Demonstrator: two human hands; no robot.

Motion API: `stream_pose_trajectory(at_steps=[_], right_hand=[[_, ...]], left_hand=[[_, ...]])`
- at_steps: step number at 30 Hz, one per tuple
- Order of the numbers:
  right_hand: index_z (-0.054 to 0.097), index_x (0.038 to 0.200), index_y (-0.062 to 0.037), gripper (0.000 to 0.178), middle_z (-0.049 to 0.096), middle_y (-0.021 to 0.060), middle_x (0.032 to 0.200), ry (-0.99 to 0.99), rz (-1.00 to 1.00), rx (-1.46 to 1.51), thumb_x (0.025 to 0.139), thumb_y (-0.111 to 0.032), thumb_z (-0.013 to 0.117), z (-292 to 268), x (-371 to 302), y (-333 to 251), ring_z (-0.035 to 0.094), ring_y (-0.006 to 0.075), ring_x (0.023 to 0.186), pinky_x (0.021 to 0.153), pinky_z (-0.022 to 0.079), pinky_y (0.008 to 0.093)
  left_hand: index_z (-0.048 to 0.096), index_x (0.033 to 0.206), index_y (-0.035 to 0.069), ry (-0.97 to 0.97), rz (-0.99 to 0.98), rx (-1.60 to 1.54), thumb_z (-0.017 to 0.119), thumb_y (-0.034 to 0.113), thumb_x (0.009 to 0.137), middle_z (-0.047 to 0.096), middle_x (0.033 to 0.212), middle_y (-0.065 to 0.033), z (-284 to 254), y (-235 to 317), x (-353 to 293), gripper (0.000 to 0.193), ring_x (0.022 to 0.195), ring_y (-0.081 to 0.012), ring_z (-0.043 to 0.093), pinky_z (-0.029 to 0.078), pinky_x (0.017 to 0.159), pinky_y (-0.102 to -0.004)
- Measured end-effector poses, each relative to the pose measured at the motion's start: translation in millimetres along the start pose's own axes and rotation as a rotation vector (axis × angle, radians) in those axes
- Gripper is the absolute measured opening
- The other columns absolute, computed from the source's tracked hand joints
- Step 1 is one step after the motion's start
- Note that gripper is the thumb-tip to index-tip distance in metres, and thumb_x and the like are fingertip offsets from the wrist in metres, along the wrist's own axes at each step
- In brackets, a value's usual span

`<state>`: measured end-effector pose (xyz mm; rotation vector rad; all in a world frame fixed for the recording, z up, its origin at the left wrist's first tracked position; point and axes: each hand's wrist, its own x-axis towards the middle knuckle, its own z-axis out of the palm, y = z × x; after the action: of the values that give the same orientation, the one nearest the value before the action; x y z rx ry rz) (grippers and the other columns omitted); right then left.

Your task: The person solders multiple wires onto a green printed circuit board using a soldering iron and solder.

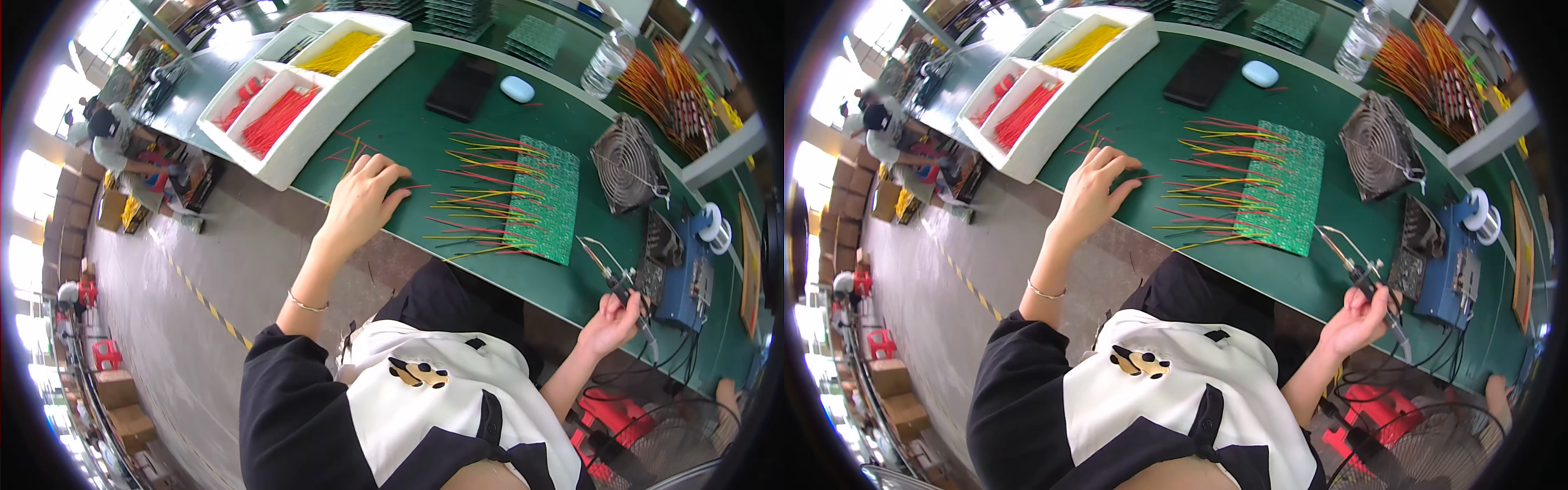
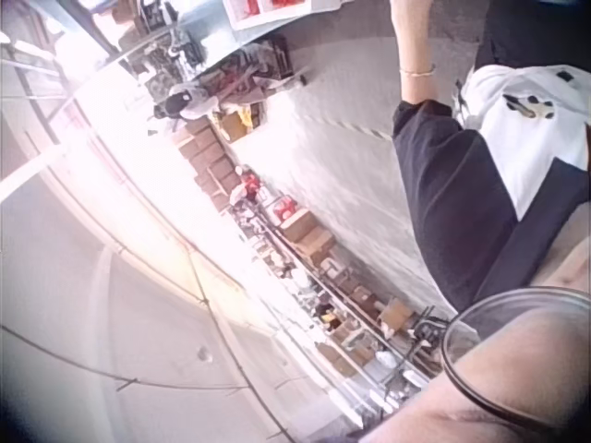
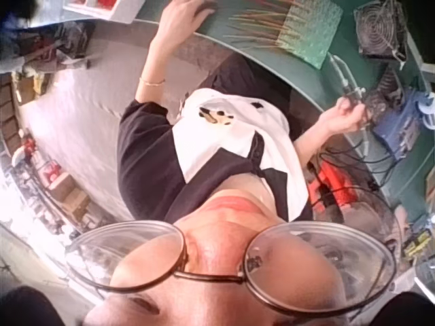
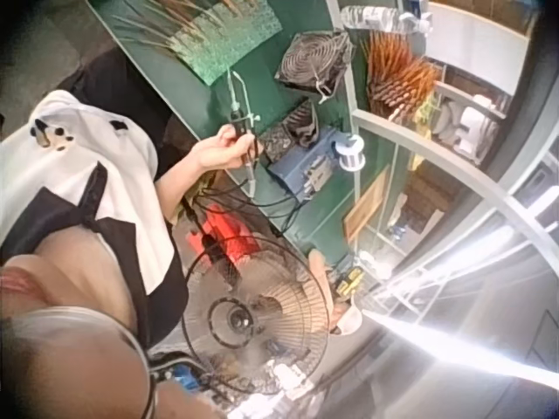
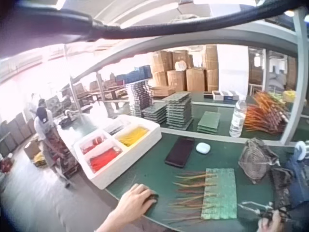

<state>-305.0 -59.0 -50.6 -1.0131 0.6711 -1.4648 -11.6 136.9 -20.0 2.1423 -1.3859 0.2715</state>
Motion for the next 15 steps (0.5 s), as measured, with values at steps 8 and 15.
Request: stream_pose_trajectory(at_steps=[8,15], right_hand=[[0.042,0.075,-0.0096,0.017,0.032,-0.0041,0.053,0.005,0.015,-0.018,0.089,-0.018,0.048,-1.3,-4.7,-1.8,0.027,0.0037,0.047,0.047,0.023,0.0208],[0.044,0.076,-0.0072,0.016,0.037,-0.0022,0.054,0.031,-0.012,-0.018,0.088,-0.016,0.048,-8.1,-3.1,-3.5,0.03,0.0039,0.047,0.044,0.024,0.02]], left_hand=[[0.048,0.081,0.001,-0.07,0.092,0.135,0.053,0.003,0.079,0.051,0.075,-0.0096,11.0,0.9,8.7,0.006,0.075,-0.026,0.051,0.042,0.066,-0.0353],[0.057,0.09,0.002,0.11,0.146,-0.375,0.059,-0.001,0.075,0.054,0.067,-0.0094,22.3,75.2,15.4,0.015,0.062,-0.0253,0.054,0.045,0.056,-0.0344]])
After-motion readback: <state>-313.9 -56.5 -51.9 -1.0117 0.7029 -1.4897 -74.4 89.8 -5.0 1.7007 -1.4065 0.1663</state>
